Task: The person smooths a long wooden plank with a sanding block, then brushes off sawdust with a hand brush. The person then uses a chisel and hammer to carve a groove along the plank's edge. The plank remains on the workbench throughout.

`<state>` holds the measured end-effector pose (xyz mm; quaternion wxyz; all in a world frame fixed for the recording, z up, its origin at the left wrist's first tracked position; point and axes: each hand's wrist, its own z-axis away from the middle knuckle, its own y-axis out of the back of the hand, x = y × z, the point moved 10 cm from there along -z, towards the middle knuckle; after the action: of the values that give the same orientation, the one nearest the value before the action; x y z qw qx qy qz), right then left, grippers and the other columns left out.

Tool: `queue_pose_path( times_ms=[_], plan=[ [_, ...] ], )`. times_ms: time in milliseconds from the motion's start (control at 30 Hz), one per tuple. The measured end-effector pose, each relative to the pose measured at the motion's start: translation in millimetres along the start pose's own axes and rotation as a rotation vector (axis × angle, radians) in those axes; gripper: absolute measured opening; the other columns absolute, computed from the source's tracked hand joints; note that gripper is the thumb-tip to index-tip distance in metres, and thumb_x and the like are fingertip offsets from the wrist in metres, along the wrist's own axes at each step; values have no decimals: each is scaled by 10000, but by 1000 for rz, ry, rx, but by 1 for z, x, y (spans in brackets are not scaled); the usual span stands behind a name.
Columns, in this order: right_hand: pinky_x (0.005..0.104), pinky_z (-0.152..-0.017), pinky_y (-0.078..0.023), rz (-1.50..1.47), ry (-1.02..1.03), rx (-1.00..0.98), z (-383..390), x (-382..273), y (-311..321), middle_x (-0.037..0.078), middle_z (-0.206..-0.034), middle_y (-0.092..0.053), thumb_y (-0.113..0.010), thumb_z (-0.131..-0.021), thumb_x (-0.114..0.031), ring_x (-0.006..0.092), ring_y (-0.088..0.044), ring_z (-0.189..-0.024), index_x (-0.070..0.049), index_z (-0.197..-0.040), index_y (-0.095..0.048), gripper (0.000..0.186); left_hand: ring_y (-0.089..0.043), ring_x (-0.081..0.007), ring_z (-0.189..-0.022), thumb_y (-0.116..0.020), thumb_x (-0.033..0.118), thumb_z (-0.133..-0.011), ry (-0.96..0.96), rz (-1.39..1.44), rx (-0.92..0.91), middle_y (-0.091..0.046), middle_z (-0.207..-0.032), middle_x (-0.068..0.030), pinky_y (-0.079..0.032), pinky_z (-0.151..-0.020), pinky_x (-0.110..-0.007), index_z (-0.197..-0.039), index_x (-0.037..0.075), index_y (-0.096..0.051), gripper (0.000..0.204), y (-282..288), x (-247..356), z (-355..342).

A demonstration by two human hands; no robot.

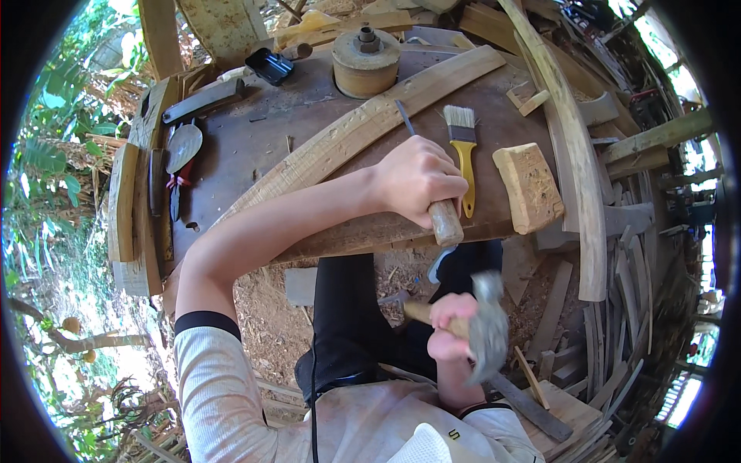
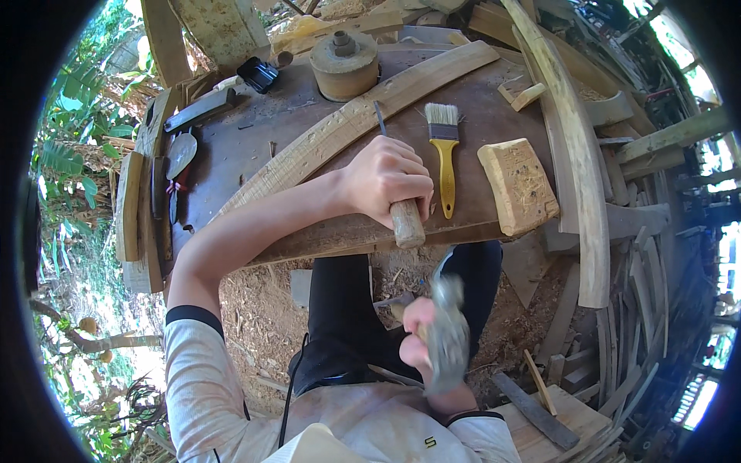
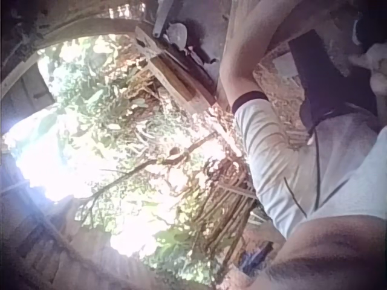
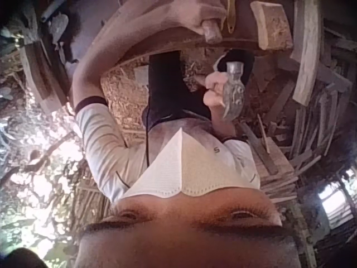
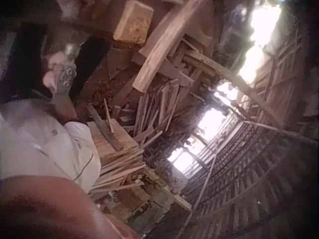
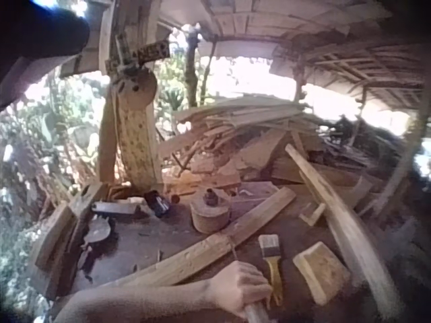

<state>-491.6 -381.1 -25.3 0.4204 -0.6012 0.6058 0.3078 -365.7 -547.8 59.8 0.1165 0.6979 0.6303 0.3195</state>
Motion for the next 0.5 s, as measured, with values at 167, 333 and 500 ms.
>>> queue_pose_path(
  times_ms=[167,333,500],
  plan=[
    [312,-486,-362,-27,-59,-83,4,28,3,36,-672,-548,-617,-1008,-364,183,-531,-544,-63,-831,-585,351,-656,-297,-623,-812,262,-604,-24,-7,-18,-612,-648,-45,-515,-568,-440,-703,122,-587,284,-9,0,1],
    [324,-510,-369,-131,1,5,14,20,6,30,-654,-530,-575,-953,-311,179,-520,-557,-70,-809,-556,282,-658,-300,-626,-819,267,-618,-33,-11,-51,-613,-651,-48,-518,-574,-437,-700,123,-581,290,-15,-2,3],
    [326,-494,-368,-77,-182,-47,17,31,5,47,-708,-552,-630,-1009,-408,174,-509,-560,-64,-900,-576,365,-656,-298,-628,-814,273,-631,-29,-25,-67,-618,-659,-45,-518,-578,-438,-698,127,-576,287,-17,-2,8]
  ],
)
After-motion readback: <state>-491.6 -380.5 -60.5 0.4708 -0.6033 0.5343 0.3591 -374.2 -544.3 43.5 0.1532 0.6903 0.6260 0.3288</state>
